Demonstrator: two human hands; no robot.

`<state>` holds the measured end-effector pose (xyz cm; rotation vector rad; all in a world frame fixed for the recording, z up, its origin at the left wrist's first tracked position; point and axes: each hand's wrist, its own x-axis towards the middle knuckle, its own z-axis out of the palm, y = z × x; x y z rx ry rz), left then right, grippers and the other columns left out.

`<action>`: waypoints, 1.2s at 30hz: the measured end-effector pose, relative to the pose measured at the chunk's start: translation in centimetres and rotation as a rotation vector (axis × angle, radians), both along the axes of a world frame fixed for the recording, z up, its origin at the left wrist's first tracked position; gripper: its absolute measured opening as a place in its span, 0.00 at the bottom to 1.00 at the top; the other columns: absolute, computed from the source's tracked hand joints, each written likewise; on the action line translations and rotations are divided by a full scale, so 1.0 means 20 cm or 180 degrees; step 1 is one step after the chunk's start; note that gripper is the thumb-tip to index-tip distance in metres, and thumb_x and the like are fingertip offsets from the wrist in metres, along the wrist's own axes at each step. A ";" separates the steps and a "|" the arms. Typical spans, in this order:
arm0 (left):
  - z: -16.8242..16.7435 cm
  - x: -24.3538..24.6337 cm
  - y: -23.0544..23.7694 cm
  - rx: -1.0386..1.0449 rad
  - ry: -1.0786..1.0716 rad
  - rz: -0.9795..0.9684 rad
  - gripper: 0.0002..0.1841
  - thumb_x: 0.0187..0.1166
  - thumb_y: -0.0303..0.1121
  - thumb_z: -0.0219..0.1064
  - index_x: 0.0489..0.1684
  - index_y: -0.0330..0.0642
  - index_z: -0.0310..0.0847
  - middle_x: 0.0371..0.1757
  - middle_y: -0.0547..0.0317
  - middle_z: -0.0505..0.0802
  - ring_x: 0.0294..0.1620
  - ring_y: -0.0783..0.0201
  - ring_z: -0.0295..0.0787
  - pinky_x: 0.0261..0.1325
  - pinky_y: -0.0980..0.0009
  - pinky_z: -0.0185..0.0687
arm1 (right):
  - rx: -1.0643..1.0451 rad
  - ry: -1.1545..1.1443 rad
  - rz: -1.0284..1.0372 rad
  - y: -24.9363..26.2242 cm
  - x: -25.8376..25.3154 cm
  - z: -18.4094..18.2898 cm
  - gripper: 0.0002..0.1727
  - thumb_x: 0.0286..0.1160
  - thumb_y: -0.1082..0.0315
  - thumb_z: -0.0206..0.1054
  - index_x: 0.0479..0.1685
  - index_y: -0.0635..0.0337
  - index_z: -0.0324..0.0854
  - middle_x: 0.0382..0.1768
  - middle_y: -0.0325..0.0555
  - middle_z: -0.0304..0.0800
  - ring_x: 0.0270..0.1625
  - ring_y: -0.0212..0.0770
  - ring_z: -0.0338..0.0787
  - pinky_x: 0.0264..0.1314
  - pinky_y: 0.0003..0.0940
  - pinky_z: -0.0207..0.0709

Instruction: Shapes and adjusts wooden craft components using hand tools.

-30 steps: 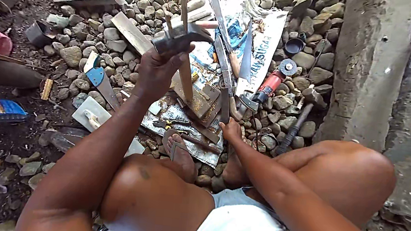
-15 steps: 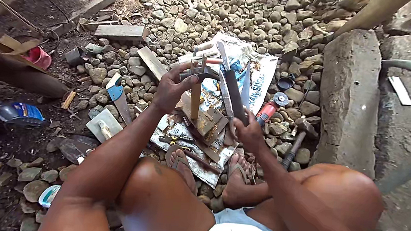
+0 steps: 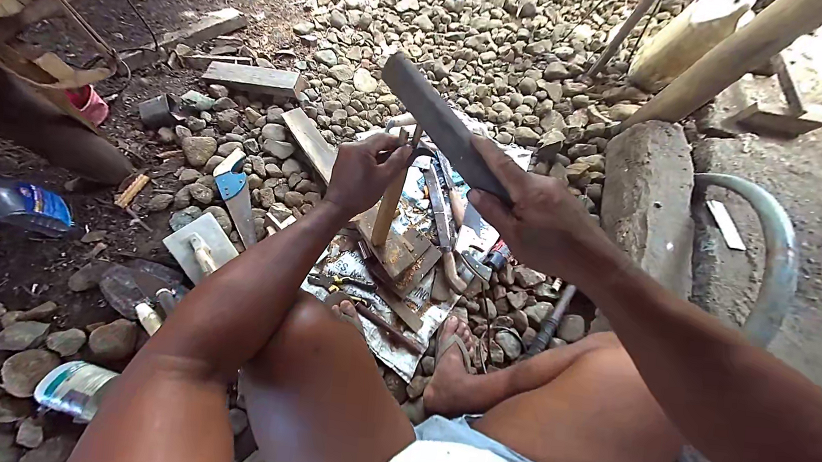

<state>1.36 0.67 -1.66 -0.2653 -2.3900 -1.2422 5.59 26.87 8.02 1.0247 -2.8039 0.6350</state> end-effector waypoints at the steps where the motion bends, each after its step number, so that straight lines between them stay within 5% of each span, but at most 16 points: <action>1: 0.00 0.00 0.00 -0.0034 -0.0001 0.0010 0.14 0.86 0.42 0.66 0.52 0.42 0.92 0.48 0.61 0.97 0.45 0.73 0.95 0.56 0.69 0.91 | 0.0015 -0.0001 0.0005 -0.01 0.01 0.01 0.36 0.92 0.54 0.57 0.97 0.39 0.51 0.41 0.50 0.92 0.33 0.47 0.91 0.32 0.51 0.85; 7: -0.01 0.02 -0.01 0.0050 0.0065 -0.0045 0.14 0.86 0.42 0.66 0.51 0.42 0.92 0.45 0.61 0.97 0.43 0.73 0.95 0.54 0.68 0.92 | 0.0178 -0.0120 0.0087 -0.04 0.00 0.04 0.33 0.92 0.54 0.57 0.95 0.45 0.57 0.38 0.50 0.93 0.34 0.49 0.93 0.36 0.53 0.87; 12: -0.02 0.02 -0.01 -0.0114 0.0072 0.0021 0.15 0.87 0.44 0.65 0.52 0.44 0.92 0.48 0.61 0.97 0.45 0.72 0.95 0.56 0.68 0.91 | -0.0720 0.0416 -0.0190 -0.08 0.09 0.12 0.38 0.92 0.57 0.58 0.98 0.48 0.47 0.49 0.53 0.92 0.35 0.44 0.92 0.35 0.47 0.88; 14: -0.02 0.01 -0.01 -0.0080 0.0067 0.0007 0.15 0.87 0.44 0.65 0.51 0.43 0.92 0.47 0.60 0.97 0.44 0.72 0.95 0.55 0.67 0.91 | -0.0401 0.0252 -0.0050 -0.08 0.04 0.05 0.38 0.91 0.57 0.57 0.98 0.51 0.47 0.45 0.53 0.92 0.36 0.46 0.92 0.39 0.50 0.88; 17: -0.01 0.02 -0.01 -0.0061 0.0095 0.0002 0.14 0.86 0.42 0.66 0.51 0.42 0.92 0.44 0.59 0.97 0.43 0.71 0.96 0.54 0.67 0.92 | 0.0260 -0.0376 -0.0051 -0.07 -0.03 0.06 0.35 0.92 0.52 0.56 0.97 0.41 0.52 0.36 0.51 0.92 0.33 0.50 0.91 0.38 0.55 0.85; 22: -0.02 0.01 -0.02 -0.0089 0.0068 -0.0005 0.15 0.87 0.42 0.65 0.54 0.42 0.91 0.49 0.59 0.97 0.47 0.71 0.95 0.58 0.68 0.91 | -0.0509 0.0247 -0.0143 -0.10 0.02 0.08 0.38 0.91 0.55 0.58 0.98 0.48 0.48 0.47 0.52 0.92 0.38 0.44 0.92 0.41 0.48 0.89; 24: -0.03 0.01 -0.02 -0.0021 0.0185 -0.0049 0.14 0.86 0.40 0.66 0.52 0.39 0.91 0.45 0.57 0.97 0.43 0.70 0.96 0.55 0.67 0.92 | 0.0154 -0.0270 0.0008 -0.09 -0.03 0.09 0.37 0.91 0.54 0.58 0.98 0.43 0.50 0.36 0.50 0.91 0.32 0.47 0.90 0.37 0.51 0.85; 26: -0.02 0.01 -0.01 -0.0043 0.0216 -0.0056 0.14 0.86 0.41 0.67 0.52 0.40 0.91 0.45 0.58 0.97 0.43 0.71 0.96 0.54 0.68 0.93 | 0.0435 -0.0519 0.0011 -0.08 -0.06 0.14 0.35 0.92 0.51 0.57 0.97 0.34 0.52 0.37 0.51 0.93 0.35 0.50 0.91 0.40 0.55 0.85; 30: -0.02 0.02 -0.01 -0.0121 0.0063 -0.0012 0.15 0.87 0.42 0.65 0.54 0.42 0.91 0.48 0.60 0.97 0.45 0.72 0.95 0.56 0.68 0.91 | -0.0449 0.0139 -0.0242 -0.10 0.01 0.14 0.38 0.92 0.52 0.57 0.98 0.41 0.47 0.48 0.51 0.92 0.36 0.45 0.91 0.39 0.50 0.87; 33: -0.02 0.01 -0.02 -0.0073 0.0172 -0.0030 0.14 0.87 0.40 0.66 0.51 0.39 0.91 0.44 0.57 0.97 0.42 0.70 0.95 0.53 0.67 0.92 | 0.0248 -0.0363 0.0058 -0.09 -0.03 0.09 0.38 0.91 0.54 0.57 0.99 0.40 0.46 0.31 0.48 0.89 0.28 0.46 0.88 0.33 0.51 0.84; 36: -0.01 0.01 -0.02 -0.0124 0.0125 -0.0016 0.15 0.87 0.41 0.66 0.53 0.40 0.91 0.46 0.58 0.97 0.43 0.70 0.95 0.54 0.67 0.91 | 0.0098 -0.0263 -0.0019 -0.09 -0.02 0.16 0.35 0.92 0.52 0.57 0.97 0.37 0.53 0.38 0.51 0.92 0.33 0.49 0.91 0.38 0.54 0.85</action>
